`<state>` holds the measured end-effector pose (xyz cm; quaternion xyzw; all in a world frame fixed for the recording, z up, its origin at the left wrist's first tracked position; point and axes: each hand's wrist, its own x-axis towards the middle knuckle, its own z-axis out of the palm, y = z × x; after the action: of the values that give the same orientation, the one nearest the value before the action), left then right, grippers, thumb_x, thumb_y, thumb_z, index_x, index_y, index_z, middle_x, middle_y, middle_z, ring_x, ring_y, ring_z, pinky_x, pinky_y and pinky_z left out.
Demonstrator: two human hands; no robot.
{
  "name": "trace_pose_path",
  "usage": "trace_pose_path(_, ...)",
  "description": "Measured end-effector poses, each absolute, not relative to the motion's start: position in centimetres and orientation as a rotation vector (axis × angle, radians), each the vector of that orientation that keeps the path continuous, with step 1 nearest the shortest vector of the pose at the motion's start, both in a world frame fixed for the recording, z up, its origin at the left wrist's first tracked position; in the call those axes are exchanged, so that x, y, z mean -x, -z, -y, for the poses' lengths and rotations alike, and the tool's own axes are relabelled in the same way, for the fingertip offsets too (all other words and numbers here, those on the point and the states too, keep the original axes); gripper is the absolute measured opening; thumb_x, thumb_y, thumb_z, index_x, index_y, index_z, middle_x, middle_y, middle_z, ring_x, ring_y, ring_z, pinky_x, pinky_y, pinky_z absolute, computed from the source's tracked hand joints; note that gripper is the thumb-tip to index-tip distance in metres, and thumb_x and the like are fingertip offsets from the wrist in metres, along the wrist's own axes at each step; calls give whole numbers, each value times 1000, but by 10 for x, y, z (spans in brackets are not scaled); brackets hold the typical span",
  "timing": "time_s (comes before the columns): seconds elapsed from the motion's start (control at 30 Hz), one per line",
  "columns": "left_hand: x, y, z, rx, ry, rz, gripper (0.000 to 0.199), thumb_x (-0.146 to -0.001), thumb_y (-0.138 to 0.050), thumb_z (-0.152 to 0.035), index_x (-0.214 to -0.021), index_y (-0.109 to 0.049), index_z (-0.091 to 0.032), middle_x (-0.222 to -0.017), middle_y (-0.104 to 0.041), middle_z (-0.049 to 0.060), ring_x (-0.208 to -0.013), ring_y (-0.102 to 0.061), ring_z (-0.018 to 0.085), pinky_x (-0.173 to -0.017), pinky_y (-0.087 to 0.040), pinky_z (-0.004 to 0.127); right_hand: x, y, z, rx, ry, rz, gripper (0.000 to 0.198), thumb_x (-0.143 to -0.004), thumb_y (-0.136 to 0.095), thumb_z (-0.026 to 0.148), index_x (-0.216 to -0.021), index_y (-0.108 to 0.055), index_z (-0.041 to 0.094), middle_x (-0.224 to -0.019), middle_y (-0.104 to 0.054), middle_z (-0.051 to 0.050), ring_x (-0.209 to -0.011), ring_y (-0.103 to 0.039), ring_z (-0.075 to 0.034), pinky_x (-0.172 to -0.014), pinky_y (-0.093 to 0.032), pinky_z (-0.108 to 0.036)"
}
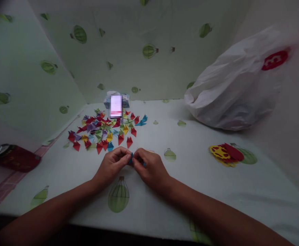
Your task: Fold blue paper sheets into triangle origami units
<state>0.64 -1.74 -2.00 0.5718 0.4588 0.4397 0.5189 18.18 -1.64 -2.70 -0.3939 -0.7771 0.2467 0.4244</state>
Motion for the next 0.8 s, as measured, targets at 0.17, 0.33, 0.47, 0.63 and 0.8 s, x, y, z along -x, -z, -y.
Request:
trace_pose_path(0.17, -8, 22, 18, -1403, -1068, -1159, 18, -82, -69, -32, -78, -63, -16, -74, -63, 1, -68, -58, 13, -65, -48, 25, -182, 26, 17, 991, -625, 1950, 15, -89, -54, 18, -74, -55, 20, -65, -61, 0, -58, -54, -13, -59, -42, -26)
trace_pose_path(0.33, -8, 23, 19, -1414, -1056, -1145, 18, -85, -67, -32, -80, -63, -16, -76, -63, 1, -70, -58, 13, -67, -47, 25, -182, 24, 18, 1003, -685, 1909, 11, -87, -54, 17, -78, -57, 20, -66, -62, 0, -58, -55, -13, -58, -42, -25)
trace_pose_path(0.47, -6, 22, 19, -1386, -1039, -1075, 21, -86, -67, -35, -85, -65, -15, -78, -64, 2, -73, -59, 13, -70, -47, 25, -182, 24, 18, 1015, -681, 1890, 10, -86, -54, 16, -77, -57, 20, -66, -63, 0, -58, -56, -12, -58, -43, -24)
trace_pose_path(0.63, -5, 24, 17, -1354, -1026, -1033, 22, -85, -69, -36, -87, -65, -14, -80, -64, 2, -75, -59, 13, -72, -48, 26, -181, 26, 18, 991, -638, 1885, 11, -86, -54, 14, -77, -58, 18, -66, -62, 0, -57, -56, -12, -57, -43, -24)
trace_pose_path(0.8, -7, 26, 18, -1363, -1024, -1069, 21, -84, -69, -35, -85, -64, -15, -80, -63, 2, -73, -59, 14, -71, -48, 27, -181, 27, 18, 977, -599, 1902, 12, -86, -53, 13, -76, -57, 18, -65, -60, 0, -57, -56, -12, -57, -42, -24)
